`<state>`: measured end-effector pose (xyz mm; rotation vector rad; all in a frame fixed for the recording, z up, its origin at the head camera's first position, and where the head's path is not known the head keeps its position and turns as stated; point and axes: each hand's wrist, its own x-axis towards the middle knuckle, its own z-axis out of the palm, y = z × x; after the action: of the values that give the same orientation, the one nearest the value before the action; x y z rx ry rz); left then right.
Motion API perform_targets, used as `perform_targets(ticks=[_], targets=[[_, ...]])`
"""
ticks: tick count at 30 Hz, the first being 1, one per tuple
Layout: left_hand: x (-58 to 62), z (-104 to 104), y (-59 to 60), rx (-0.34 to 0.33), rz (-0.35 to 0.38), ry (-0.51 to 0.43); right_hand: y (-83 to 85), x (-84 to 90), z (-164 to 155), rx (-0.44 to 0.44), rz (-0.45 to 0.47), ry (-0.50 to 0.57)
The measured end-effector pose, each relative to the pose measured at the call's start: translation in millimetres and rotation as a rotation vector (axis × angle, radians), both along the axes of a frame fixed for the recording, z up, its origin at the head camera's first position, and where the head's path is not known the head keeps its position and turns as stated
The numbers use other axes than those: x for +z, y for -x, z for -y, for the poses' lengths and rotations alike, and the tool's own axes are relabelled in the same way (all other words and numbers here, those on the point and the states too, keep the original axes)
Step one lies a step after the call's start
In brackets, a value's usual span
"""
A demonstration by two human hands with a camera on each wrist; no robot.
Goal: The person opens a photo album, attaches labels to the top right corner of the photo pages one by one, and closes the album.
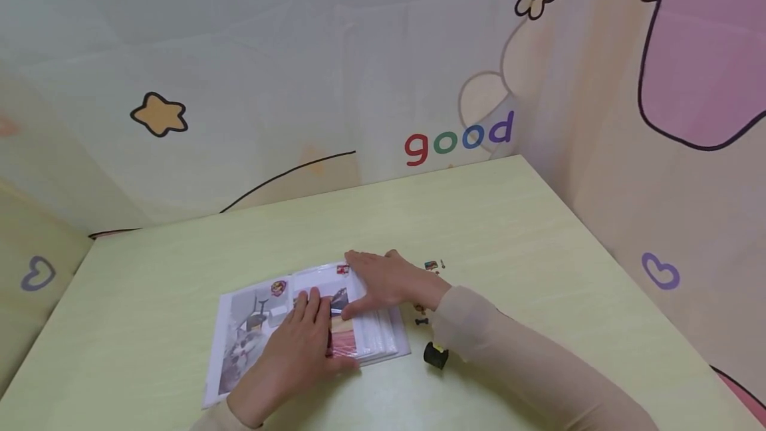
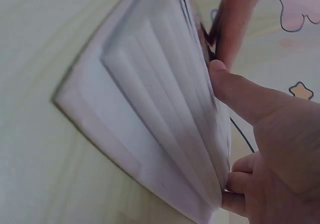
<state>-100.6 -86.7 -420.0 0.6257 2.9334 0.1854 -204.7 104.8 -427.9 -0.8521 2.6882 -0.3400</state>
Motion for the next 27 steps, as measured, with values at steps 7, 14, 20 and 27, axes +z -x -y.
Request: perform_targets(ticks=[7,14,20,27], targets=[[-1.6,5,2.0,0.018,0.067,-0.107,3.7,4.3,-6,0.023,0.065,0.074],[-3.5,10,0.5,-0.009,0.059,-0.171,5.8,6.1,-11,0.008,0.112,0.106],[-4.8,13,-0.8,-0.018,0.06,-0.219,6.5,5.5,-16,0.031,0.122,0.173],[-4.2,16,-1.8,-0.016,0.074,-0.294,7.6,2.0,-18,0.049,0.114,0.176]])
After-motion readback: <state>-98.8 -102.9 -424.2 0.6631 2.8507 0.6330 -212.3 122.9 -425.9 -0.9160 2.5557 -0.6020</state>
